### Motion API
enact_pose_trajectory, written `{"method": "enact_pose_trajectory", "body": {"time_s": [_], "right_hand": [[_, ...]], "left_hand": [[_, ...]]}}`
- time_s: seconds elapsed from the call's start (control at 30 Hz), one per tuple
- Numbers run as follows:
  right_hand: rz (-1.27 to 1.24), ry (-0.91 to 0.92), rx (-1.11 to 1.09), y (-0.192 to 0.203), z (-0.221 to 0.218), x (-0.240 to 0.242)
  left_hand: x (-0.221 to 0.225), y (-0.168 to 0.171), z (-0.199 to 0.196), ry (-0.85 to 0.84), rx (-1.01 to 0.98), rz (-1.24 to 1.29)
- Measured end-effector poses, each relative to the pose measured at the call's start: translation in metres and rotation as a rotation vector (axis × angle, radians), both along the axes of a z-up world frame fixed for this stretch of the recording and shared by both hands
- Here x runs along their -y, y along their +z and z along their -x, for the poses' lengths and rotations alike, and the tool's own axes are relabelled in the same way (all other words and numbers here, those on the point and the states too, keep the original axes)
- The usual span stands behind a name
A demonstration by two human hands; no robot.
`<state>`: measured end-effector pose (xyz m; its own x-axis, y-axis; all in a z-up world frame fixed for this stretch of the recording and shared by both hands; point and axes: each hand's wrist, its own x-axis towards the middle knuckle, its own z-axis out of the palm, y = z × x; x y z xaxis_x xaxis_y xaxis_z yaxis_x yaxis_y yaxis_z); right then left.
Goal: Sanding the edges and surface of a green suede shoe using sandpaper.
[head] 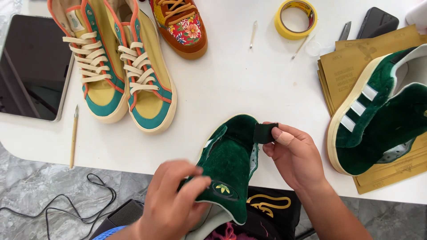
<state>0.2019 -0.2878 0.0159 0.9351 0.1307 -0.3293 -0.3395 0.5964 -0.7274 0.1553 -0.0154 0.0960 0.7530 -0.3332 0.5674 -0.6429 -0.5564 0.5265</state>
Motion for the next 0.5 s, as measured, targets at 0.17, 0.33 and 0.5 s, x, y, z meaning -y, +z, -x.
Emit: {"method": "enact_pose_trajectory", "body": {"time_s": [0.17, 0.33, 0.5], "right_hand": [[-0.054, -0.013, 0.037, -0.005, 0.009, 0.005], [0.099, -0.031, 0.109, -0.007, 0.015, 0.006], [0.179, -0.123, 0.209, -0.011, 0.017, -0.004]], "left_hand": [[-0.026, -0.044, 0.057, -0.016, 0.092, 0.112], [-0.025, -0.055, 0.070, -0.497, -0.327, 0.323], [0.008, 0.039, 0.036, -0.429, -0.264, 0.142]]}}
